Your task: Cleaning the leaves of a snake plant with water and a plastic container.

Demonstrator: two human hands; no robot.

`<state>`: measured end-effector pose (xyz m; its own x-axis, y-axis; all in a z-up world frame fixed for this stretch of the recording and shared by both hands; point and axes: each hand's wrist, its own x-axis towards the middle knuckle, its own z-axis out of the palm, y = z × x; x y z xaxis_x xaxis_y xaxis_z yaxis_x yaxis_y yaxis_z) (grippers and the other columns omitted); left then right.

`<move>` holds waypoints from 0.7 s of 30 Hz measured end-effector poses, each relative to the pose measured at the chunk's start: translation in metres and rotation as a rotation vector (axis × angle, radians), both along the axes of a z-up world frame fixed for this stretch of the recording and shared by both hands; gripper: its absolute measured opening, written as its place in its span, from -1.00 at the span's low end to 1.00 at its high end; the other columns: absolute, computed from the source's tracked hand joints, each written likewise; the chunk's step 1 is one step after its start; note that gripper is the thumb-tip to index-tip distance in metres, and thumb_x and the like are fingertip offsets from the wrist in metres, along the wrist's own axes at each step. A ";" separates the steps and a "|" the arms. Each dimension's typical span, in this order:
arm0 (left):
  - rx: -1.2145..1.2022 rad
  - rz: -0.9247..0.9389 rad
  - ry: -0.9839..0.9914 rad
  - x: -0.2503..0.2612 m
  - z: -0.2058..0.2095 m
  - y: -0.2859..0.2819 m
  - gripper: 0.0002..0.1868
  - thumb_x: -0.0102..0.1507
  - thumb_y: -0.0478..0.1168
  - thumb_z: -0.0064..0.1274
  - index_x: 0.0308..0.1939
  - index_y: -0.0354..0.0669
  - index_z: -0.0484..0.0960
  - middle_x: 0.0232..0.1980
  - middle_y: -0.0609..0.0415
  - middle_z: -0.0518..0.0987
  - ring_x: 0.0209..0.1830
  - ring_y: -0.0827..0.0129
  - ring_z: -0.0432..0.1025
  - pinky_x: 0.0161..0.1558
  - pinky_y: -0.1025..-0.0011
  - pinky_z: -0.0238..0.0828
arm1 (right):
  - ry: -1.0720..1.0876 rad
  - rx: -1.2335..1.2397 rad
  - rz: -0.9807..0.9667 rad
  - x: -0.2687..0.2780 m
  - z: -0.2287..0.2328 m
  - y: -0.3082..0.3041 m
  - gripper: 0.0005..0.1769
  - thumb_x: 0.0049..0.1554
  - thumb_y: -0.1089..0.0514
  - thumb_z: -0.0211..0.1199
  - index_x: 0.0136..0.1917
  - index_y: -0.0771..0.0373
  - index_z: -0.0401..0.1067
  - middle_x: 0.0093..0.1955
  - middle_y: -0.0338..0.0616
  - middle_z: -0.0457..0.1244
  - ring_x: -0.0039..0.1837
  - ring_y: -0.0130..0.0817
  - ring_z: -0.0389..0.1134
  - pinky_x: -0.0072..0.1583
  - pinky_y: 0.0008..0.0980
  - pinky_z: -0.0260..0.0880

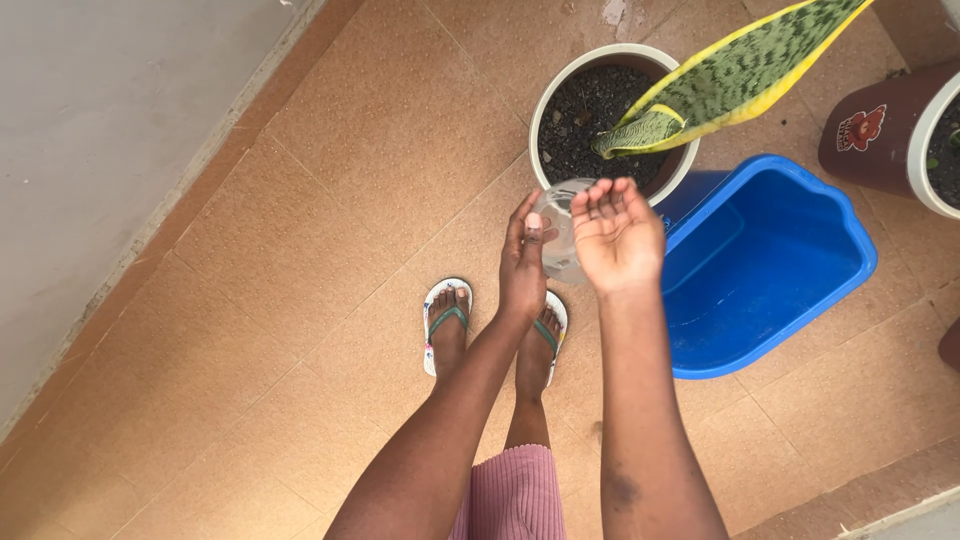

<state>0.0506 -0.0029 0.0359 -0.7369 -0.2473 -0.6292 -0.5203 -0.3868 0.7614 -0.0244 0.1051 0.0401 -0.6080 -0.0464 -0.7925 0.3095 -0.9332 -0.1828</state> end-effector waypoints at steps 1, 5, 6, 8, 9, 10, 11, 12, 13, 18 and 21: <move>0.001 0.001 -0.002 0.001 0.002 -0.002 -0.44 0.46 0.13 -0.28 0.50 0.12 0.30 0.37 -0.02 0.44 0.26 0.27 0.40 0.25 0.29 0.38 | -0.002 0.001 0.001 -0.004 0.003 -0.002 -0.80 0.32 0.18 0.06 -0.14 0.27 0.35 -0.13 -0.05 0.27 -0.05 -0.23 0.31 0.15 -0.18 0.45; -0.005 0.030 -0.049 0.001 0.002 -0.011 -0.43 0.44 0.16 -0.30 0.50 0.16 0.28 0.33 -0.01 0.43 0.24 0.28 0.40 0.13 0.29 0.49 | -0.091 -0.046 -0.046 -0.020 -0.005 -0.007 -0.80 0.33 0.23 0.00 -0.02 0.38 0.38 -0.03 0.03 0.29 0.06 -0.16 0.34 0.29 -0.10 0.43; 0.012 0.053 -0.067 0.002 0.000 -0.014 -0.42 0.43 0.17 -0.30 0.50 0.18 0.26 0.32 0.00 0.42 0.25 0.28 0.40 0.08 0.27 0.54 | -0.142 -0.071 -0.083 -0.023 -0.012 -0.008 -0.78 0.33 0.25 -0.03 0.04 0.44 0.38 0.03 0.09 0.29 0.12 -0.11 0.35 0.35 -0.05 0.42; 0.030 0.074 -0.059 0.006 -0.009 -0.018 -0.41 0.42 0.18 -0.30 0.50 0.19 0.24 0.33 -0.02 0.40 0.26 0.27 0.39 0.05 0.26 0.56 | -0.167 -0.116 -0.121 -0.026 -0.029 -0.010 -0.74 0.31 0.29 -0.07 0.16 0.51 0.34 0.14 0.19 0.26 0.22 -0.02 0.32 0.41 -0.01 0.36; 0.048 0.092 -0.054 0.007 -0.014 -0.020 -0.40 0.41 0.19 -0.29 0.51 0.20 0.23 0.34 -0.04 0.38 0.27 0.25 0.39 0.02 0.26 0.59 | -0.194 -0.161 -0.160 -0.028 -0.037 -0.011 -0.65 0.30 0.33 -0.11 0.27 0.58 0.29 0.26 0.30 0.23 0.33 0.08 0.30 0.46 0.04 0.31; 0.047 0.093 -0.055 0.013 -0.024 -0.021 -0.40 0.41 0.19 -0.29 0.51 0.20 0.23 0.34 -0.04 0.38 0.27 0.25 0.39 0.02 0.26 0.59 | -0.195 -0.162 -0.159 -0.029 -0.038 -0.014 -0.65 0.30 0.33 -0.11 0.27 0.58 0.29 0.26 0.30 0.23 0.33 0.08 0.30 0.46 0.04 0.31; 0.046 0.100 -0.052 0.019 -0.034 -0.023 -0.39 0.42 0.20 -0.28 0.52 0.19 0.23 0.34 -0.07 0.38 0.27 0.22 0.39 0.03 0.27 0.58 | -0.196 -0.187 -0.175 -0.030 -0.039 -0.017 -0.59 0.28 0.36 -0.14 0.35 0.62 0.22 0.36 0.37 0.18 0.41 0.15 0.23 0.48 0.07 0.26; 0.044 0.106 -0.047 0.023 -0.044 -0.024 -0.39 0.43 0.21 -0.27 0.53 0.18 0.23 0.34 -0.11 0.39 0.27 0.20 0.39 0.05 0.27 0.57 | -0.195 -0.213 -0.191 -0.033 -0.040 -0.020 -0.51 0.27 0.39 -0.16 0.43 0.66 0.14 0.46 0.44 0.12 0.50 0.22 0.17 0.50 0.10 0.20; 0.043 0.106 -0.045 0.020 -0.038 -0.027 -0.39 0.43 0.21 -0.27 0.53 0.18 0.23 0.34 -0.11 0.39 0.27 0.20 0.39 0.05 0.27 0.57 | -0.193 -0.215 -0.191 -0.035 -0.042 -0.021 -0.51 0.27 0.39 -0.16 0.43 0.66 0.14 0.46 0.44 0.12 0.50 0.22 0.17 0.50 0.10 0.20; -0.018 0.051 -0.096 0.017 -0.025 -0.033 -0.39 0.41 0.21 -0.31 0.51 0.20 0.24 0.35 -0.07 0.39 0.28 0.25 0.40 0.11 0.25 0.56 | -0.016 -0.256 -0.183 -0.037 -0.045 -0.024 -0.45 0.24 0.45 -0.16 0.50 0.57 0.06 0.54 0.37 0.05 0.59 0.19 0.06 0.56 0.13 0.06; -0.034 0.027 -0.114 0.015 -0.022 -0.035 -0.41 0.43 0.20 -0.34 0.52 0.22 0.23 0.35 -0.07 0.40 0.28 0.26 0.42 0.14 0.28 0.54 | 0.035 -0.159 -0.085 -0.030 -0.039 -0.027 -0.42 0.22 0.45 -0.15 0.51 0.43 0.09 0.55 0.23 0.06 0.61 0.10 0.04 0.58 0.13 0.03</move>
<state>0.0655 -0.0379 0.0137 -0.6539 -0.2886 -0.6994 -0.5938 -0.3771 0.7108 -0.0546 0.0779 0.0010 -0.6418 -0.1167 -0.7579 0.2244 -0.9737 -0.0401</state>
